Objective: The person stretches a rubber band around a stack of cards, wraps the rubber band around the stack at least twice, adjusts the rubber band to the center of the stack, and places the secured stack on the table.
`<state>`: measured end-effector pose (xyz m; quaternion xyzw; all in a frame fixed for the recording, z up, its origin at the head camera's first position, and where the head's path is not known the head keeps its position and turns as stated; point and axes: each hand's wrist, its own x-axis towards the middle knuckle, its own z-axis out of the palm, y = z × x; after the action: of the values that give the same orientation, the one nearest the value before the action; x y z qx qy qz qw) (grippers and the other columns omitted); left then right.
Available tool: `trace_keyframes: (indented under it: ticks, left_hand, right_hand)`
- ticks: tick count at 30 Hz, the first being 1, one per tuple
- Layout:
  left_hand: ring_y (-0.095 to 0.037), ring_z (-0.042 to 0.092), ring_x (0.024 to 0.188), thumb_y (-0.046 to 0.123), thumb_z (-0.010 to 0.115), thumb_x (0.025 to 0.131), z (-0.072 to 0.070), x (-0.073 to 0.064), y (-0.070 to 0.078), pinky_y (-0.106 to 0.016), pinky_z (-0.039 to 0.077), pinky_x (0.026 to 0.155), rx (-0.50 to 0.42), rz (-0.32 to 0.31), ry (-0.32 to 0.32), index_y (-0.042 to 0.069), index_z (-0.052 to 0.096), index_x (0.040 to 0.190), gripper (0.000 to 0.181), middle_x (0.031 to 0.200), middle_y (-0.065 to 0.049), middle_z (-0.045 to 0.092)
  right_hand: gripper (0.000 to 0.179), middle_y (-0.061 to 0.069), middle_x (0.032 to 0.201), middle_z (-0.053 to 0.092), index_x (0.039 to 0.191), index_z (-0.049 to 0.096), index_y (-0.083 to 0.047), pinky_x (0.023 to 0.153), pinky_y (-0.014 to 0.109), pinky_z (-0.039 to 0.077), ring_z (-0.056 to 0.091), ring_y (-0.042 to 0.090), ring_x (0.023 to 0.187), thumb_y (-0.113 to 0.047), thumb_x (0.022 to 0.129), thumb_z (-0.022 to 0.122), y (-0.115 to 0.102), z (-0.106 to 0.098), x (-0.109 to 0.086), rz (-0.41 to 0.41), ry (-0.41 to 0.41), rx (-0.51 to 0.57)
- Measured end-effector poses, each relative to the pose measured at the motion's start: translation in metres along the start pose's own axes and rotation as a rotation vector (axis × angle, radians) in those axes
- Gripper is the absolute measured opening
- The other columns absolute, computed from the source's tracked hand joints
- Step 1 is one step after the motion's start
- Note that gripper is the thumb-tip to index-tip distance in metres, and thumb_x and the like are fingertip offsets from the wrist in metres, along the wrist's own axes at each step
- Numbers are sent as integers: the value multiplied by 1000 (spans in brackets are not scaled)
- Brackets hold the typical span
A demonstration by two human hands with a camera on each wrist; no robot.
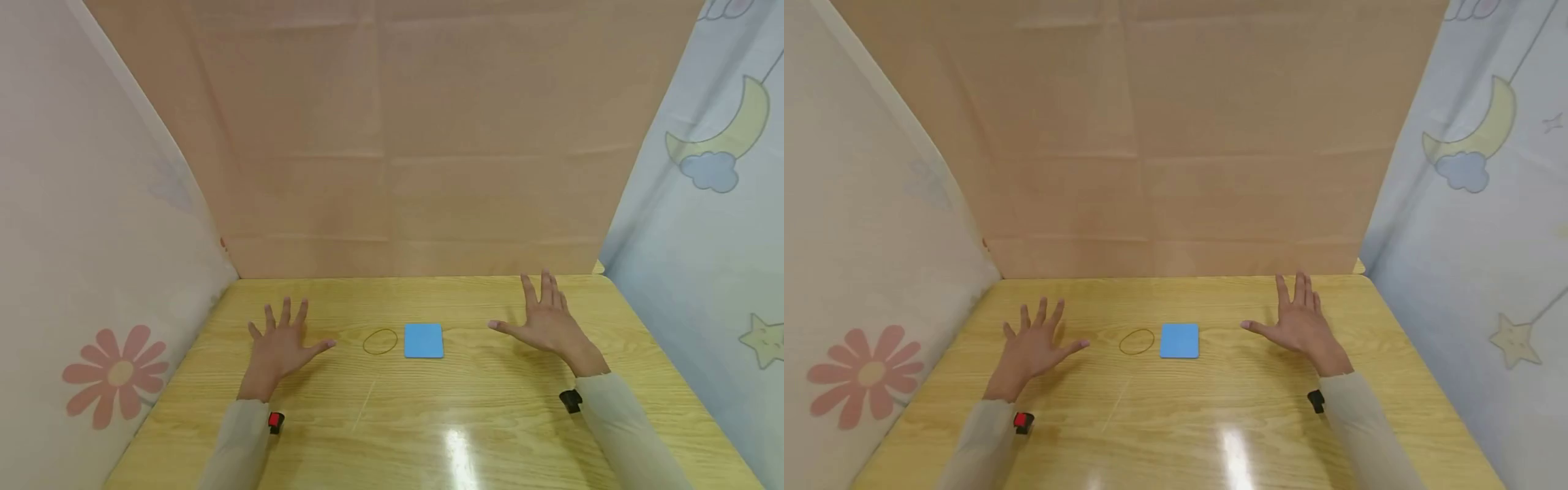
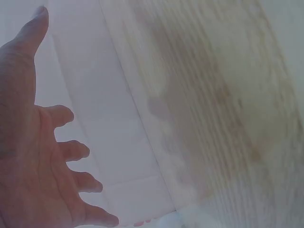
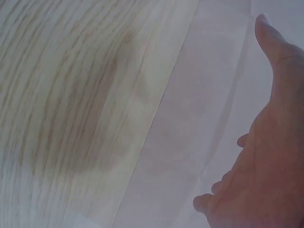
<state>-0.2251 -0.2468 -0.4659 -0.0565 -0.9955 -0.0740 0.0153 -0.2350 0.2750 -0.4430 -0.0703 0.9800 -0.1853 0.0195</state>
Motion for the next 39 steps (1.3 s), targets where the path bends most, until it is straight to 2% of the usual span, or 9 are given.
trace_keyframes:
  ticks: [3, 6, 9, 11, 17, 22, 29, 34, 39]
  left_hand:
    - [-68, 12, 152, 93, 44, 87, 0, 0, 3, -94, 10, 107, -30, 8, -8, 19, 11, 171, 116, 173, -29, 13]
    - [-68, 16, 151, 89, 44, 90, -1, 1, 6, -92, 12, 110, -89, 16, -30, 20, 6, 171, 112, 172, -31, 18]
    - [-68, 18, 151, 84, 47, 93, -3, 0, 9, -89, 14, 113, -169, 27, -54, 21, 3, 171, 110, 170, -33, 21]
    - [-68, 20, 150, 82, 49, 95, -3, 0, 11, -87, 20, 113, -210, 42, -55, 19, 3, 171, 109, 169, -34, 24]
    - [-56, 46, 144, 68, 58, 100, -5, 1, 16, -71, 44, 112, -390, 83, -57, 9, 12, 170, 102, 160, -33, 43]
    - [-48, 54, 141, 54, 61, 104, -8, 6, 22, -65, 45, 114, -495, 98, -67, 1, 32, 164, 84, 152, -29, 55]
    - [-49, 59, 135, 36, 66, 105, -12, 8, 35, -63, 52, 108, -516, 143, -65, 2, 51, 154, 62, 151, -27, 57]
    - [-45, 63, 128, 29, 67, 105, -12, 10, 45, -58, 56, 104, -534, 163, -63, 1, 52, 153, 58, 146, -27, 61]
    - [-37, 68, 123, 28, 68, 104, -6, 10, 50, -53, 58, 102, -545, 142, -70, 4, 56, 150, 54, 136, -22, 69]
  right_hand:
    - [132, 32, 166, -33, 168, -12, -6, 119, 83, 8, -16, 61, 156, -81, 88, 62, -1, -2, -1, 3, -8, 11]
    - [132, 32, 167, -31, 168, -14, -8, 115, 82, 26, -13, 63, 156, -82, 88, 61, -2, -1, -1, 11, -18, 31]
    - [134, 33, 168, -28, 167, -17, -8, 94, 73, 52, -7, 66, 155, -83, 88, 60, -4, 0, 0, 21, -25, 45]
    - [135, 35, 168, -25, 167, -18, -7, 81, 66, 58, -3, 67, 154, -83, 87, 61, -5, 0, 0, 22, -23, 57]
    - [139, 39, 169, -15, 167, -12, -4, 79, 66, 58, 4, 68, 153, -81, 84, 68, -11, 0, 0, 6, 11, 64]
    - [139, 38, 170, -9, 169, -5, -4, 74, 63, 59, 12, 71, 150, -77, 81, 74, -16, 1, 1, -34, 60, 69]
    - [136, 38, 170, -3, 167, 9, 2, 82, 65, 58, 13, 68, 151, -76, 80, 77, -26, 6, 1, -46, 50, 97]
    - [120, 36, 163, 21, 160, 30, 6, 97, 70, 51, 27, 58, 147, -69, 81, 81, -35, 7, 1, -47, 85, 101]
    - [98, 31, 152, 38, 147, 48, 5, 96, 66, 52, 36, 51, 136, -62, 84, 82, -44, 8, 2, -53, 116, 98]
